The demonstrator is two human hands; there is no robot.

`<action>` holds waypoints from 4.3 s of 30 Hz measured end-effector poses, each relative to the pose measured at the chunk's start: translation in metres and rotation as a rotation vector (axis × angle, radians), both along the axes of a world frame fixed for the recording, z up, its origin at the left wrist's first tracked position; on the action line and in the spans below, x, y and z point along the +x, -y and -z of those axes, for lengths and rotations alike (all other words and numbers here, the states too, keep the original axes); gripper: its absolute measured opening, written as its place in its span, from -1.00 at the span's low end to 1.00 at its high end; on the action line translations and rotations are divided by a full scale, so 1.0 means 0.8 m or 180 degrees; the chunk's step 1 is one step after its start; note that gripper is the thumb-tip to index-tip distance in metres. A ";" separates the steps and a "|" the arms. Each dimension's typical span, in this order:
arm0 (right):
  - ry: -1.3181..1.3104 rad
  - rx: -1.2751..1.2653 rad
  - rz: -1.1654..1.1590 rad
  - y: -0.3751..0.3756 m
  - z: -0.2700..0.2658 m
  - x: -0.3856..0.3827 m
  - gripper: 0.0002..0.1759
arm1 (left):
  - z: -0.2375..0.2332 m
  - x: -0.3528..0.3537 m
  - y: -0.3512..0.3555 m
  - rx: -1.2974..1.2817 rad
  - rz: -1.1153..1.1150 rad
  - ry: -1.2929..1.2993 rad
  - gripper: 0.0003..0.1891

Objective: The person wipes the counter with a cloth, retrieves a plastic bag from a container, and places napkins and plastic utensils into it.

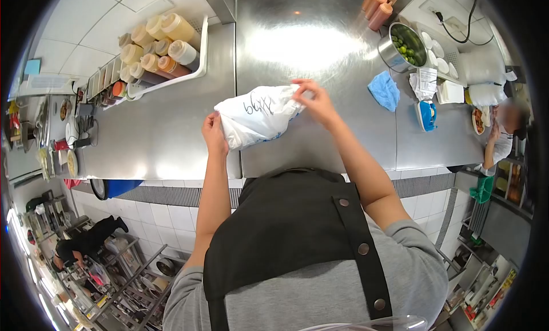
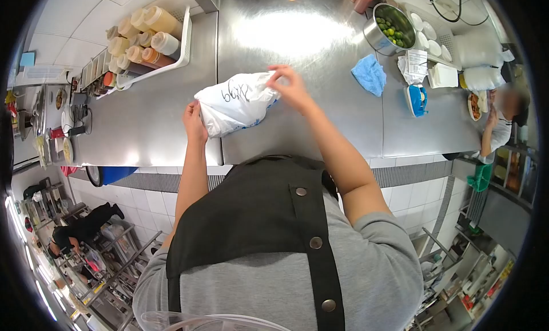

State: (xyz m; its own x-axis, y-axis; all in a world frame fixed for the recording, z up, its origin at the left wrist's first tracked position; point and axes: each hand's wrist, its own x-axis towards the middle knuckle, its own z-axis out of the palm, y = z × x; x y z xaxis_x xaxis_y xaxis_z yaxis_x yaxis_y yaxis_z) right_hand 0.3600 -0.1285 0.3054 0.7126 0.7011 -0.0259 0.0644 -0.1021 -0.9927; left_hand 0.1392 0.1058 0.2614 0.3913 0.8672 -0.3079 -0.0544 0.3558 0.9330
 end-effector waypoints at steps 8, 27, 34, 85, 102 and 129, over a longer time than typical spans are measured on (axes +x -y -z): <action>0.0095 -0.0618 0.0138 0.014 0.039 0.021 -0.59 | 0.040 -0.003 -0.006 0.1893 -0.0038 -0.1237 -0.62; -0.1464 -0.0600 -0.0600 -0.048 0.027 0.014 -0.68 | -0.027 0.009 -0.009 -0.1073 0.0479 0.0515 -0.75; 0.0317 -0.1542 -0.0703 -0.056 0.039 -0.016 -0.74 | 0.012 0.027 -0.012 0.0180 0.0574 -0.0618 -0.72; -0.0492 0.0549 0.1432 0.062 -0.044 0.082 -0.79 | -0.064 0.012 0.042 0.2196 0.2363 -0.1260 -0.56; -0.0532 -0.0974 -0.2208 -0.060 -0.045 -0.115 -0.06 | -0.104 -0.031 0.030 -0.0412 0.1105 0.0100 -0.61; 0.3030 -0.1246 -0.0936 -0.258 0.066 -0.330 -0.48 | 0.236 -0.551 -0.034 0.0192 -0.0753 -0.2815 -0.49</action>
